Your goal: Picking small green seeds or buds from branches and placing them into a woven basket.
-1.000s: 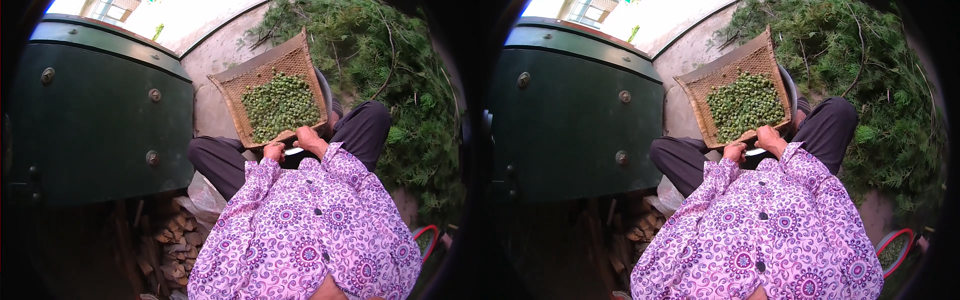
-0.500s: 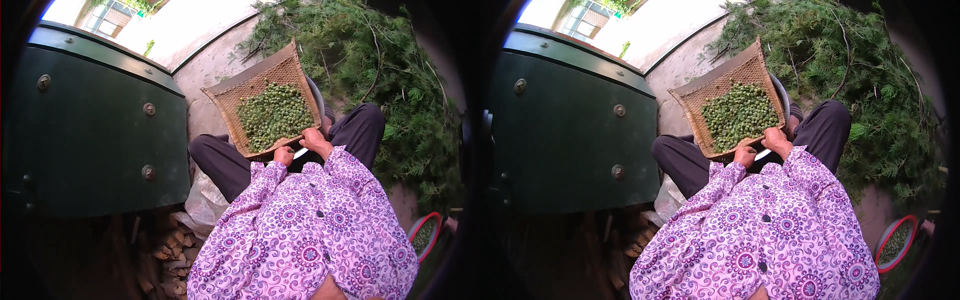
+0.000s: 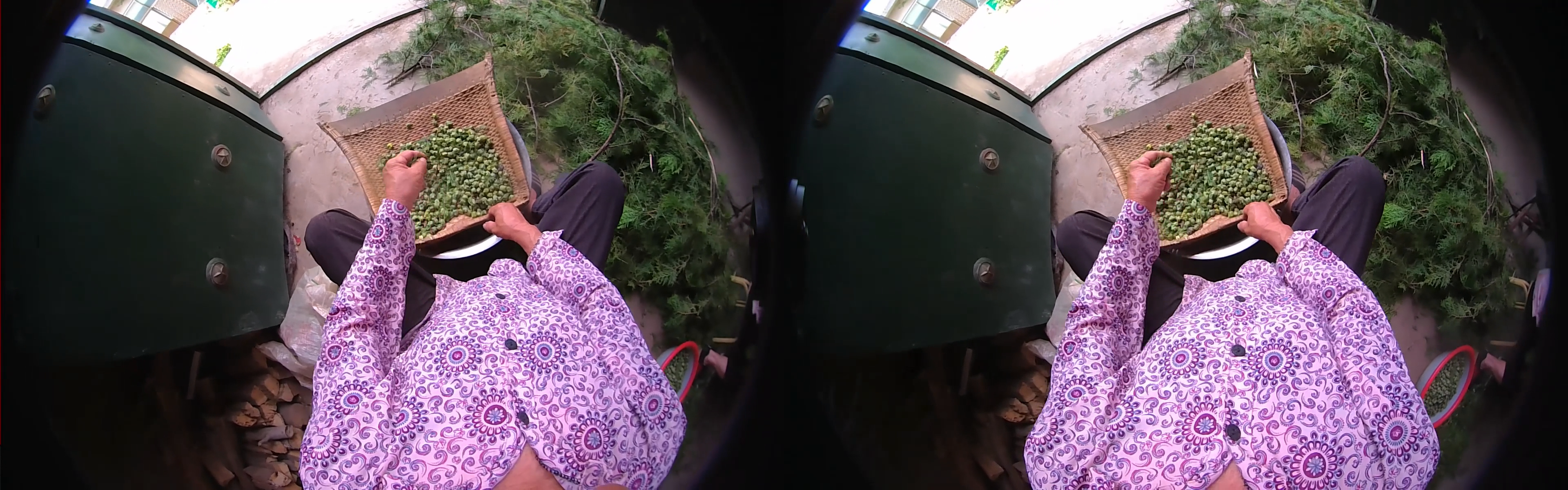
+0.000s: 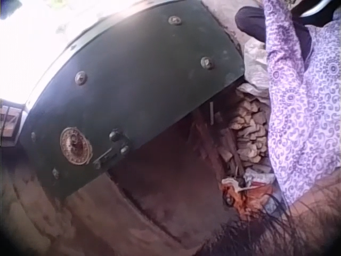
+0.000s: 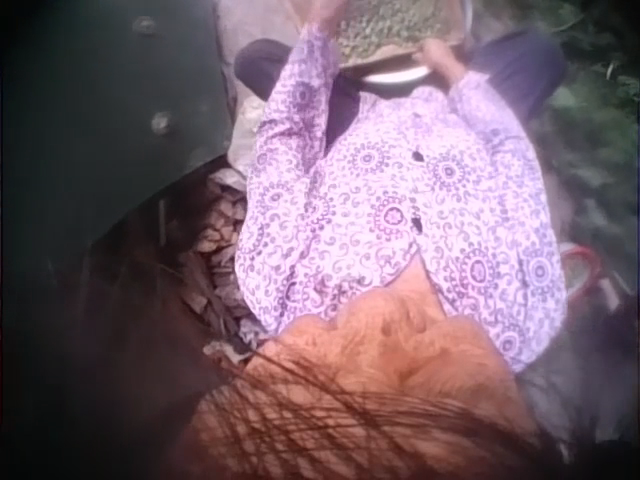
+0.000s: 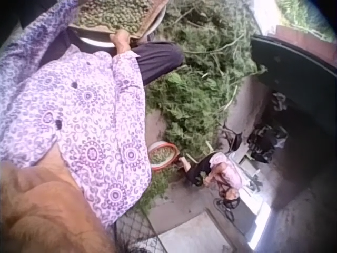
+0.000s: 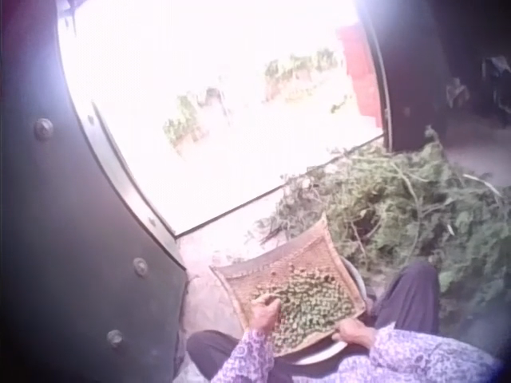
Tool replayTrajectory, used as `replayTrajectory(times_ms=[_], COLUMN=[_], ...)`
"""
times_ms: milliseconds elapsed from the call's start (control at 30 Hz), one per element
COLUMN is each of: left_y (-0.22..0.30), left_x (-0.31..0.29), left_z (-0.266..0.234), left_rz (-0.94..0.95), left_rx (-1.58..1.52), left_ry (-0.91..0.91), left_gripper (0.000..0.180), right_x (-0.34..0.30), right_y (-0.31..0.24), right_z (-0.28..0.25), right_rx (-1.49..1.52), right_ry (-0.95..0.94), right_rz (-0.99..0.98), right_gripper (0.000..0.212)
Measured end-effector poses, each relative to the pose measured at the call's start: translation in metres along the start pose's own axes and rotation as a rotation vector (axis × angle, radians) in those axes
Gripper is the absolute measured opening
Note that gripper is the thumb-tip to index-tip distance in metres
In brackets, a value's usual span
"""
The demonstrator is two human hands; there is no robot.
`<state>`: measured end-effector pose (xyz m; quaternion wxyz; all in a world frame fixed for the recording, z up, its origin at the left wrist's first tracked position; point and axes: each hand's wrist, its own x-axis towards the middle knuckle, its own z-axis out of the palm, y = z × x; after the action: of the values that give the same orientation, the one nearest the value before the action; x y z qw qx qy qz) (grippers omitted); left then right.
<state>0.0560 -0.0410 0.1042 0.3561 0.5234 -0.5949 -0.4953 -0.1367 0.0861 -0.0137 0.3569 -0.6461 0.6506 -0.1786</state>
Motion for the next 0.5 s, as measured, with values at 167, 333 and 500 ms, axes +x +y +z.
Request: replayTrajectory(times_ms=[167, 333, 500], left_y=[0.023, 0.050, 0.075], left_x=[0.018, 0.015, 0.023], left_z=[-0.014, -0.022, -0.035], left_rz=[0.157, 0.205, 0.289], left_rx=[0.207, 0.712, 0.588], left_ry=[0.065, -0.121, 0.058], left_gripper=[0.013, 0.059, 0.056], right_x=[-0.001, -0.004, 0.003], right_y=[0.009, -0.005, -0.010], right_z=[-0.005, -0.017, -0.005], right_rx=[0.093, 0.298, 0.302], right_ry=[0.000, -0.047, -0.029], right_rz=[0.118, 0.254, 0.209], right_gripper=[0.026, 0.025, 0.023])
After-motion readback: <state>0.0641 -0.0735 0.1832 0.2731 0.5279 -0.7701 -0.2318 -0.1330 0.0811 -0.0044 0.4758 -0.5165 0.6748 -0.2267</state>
